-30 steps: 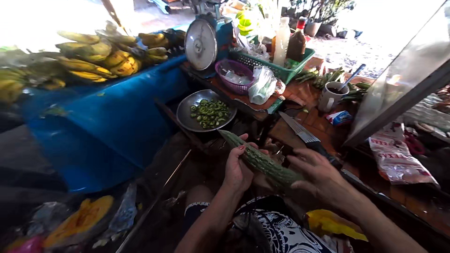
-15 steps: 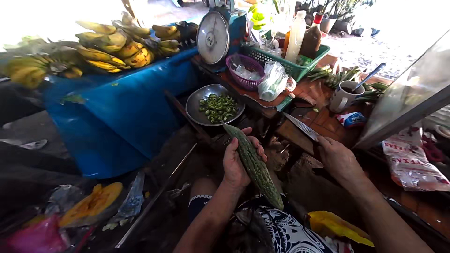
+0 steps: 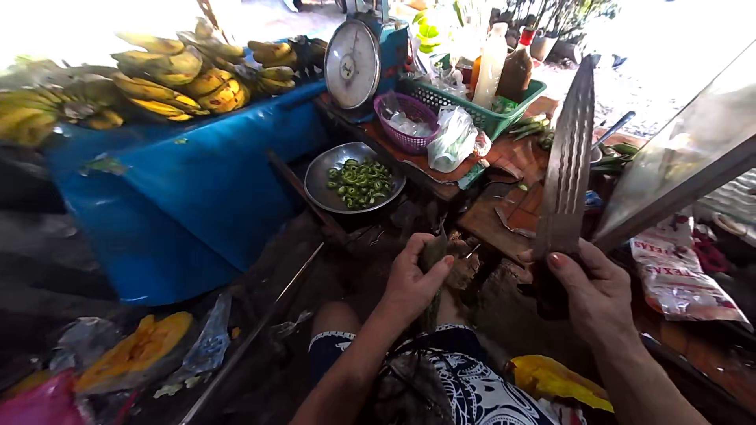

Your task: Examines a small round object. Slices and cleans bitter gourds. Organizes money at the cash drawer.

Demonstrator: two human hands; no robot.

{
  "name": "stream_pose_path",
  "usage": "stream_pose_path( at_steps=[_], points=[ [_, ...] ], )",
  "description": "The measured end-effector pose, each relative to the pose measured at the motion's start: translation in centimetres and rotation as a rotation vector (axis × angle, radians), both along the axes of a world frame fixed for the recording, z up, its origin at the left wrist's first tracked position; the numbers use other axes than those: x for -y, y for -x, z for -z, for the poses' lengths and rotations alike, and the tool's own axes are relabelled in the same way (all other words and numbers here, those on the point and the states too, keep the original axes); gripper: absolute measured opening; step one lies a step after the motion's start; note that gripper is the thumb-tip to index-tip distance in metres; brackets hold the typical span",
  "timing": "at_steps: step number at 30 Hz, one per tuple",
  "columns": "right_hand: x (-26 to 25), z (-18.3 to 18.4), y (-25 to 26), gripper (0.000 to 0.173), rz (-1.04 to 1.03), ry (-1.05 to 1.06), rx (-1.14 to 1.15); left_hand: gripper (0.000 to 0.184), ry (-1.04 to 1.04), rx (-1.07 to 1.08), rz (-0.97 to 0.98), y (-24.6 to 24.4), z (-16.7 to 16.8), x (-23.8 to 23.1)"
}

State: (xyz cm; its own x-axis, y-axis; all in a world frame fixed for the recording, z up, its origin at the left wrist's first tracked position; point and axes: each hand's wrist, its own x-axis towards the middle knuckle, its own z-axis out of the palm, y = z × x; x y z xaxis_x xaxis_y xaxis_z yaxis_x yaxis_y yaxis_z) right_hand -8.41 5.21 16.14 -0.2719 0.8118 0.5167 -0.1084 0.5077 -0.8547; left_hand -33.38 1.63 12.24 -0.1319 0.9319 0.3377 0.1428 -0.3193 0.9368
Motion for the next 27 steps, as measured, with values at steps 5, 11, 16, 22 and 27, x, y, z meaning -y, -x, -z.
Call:
stream_pose_path(
  at_steps=[5, 11, 16, 22, 27],
  points=[
    [0.5, 0.2, 1.5, 0.021, -0.052, -0.099, -0.065, 0.026, 0.075, -0.194, -0.12, -0.5, -0.6, 0.3],
    [1.3, 1.7, 3.1, 0.032, -0.049, -0.121, 0.259, 0.029, 0.203, -0.493, -0.167, -0.7, -1.4, 0.3],
    [1.4, 3.2, 4.5, 0.041, 0.027, -0.305, 0.547, 0.035, 0.303, -0.648, -0.084, -1.1, -1.4, 0.1],
    [1.2, 4.4, 5.5, 0.047, 0.174, -0.35, 0.888, 0.035, 0.417, -0.729, 0.002, -1.8, -1.4, 0.2],
    [1.3, 4.7, 5.6, 0.045, 0.198, -0.315, 0.909, 0.035, 0.456, -0.781, 0.067, -2.5, -2.0, 0.4]
  ],
)
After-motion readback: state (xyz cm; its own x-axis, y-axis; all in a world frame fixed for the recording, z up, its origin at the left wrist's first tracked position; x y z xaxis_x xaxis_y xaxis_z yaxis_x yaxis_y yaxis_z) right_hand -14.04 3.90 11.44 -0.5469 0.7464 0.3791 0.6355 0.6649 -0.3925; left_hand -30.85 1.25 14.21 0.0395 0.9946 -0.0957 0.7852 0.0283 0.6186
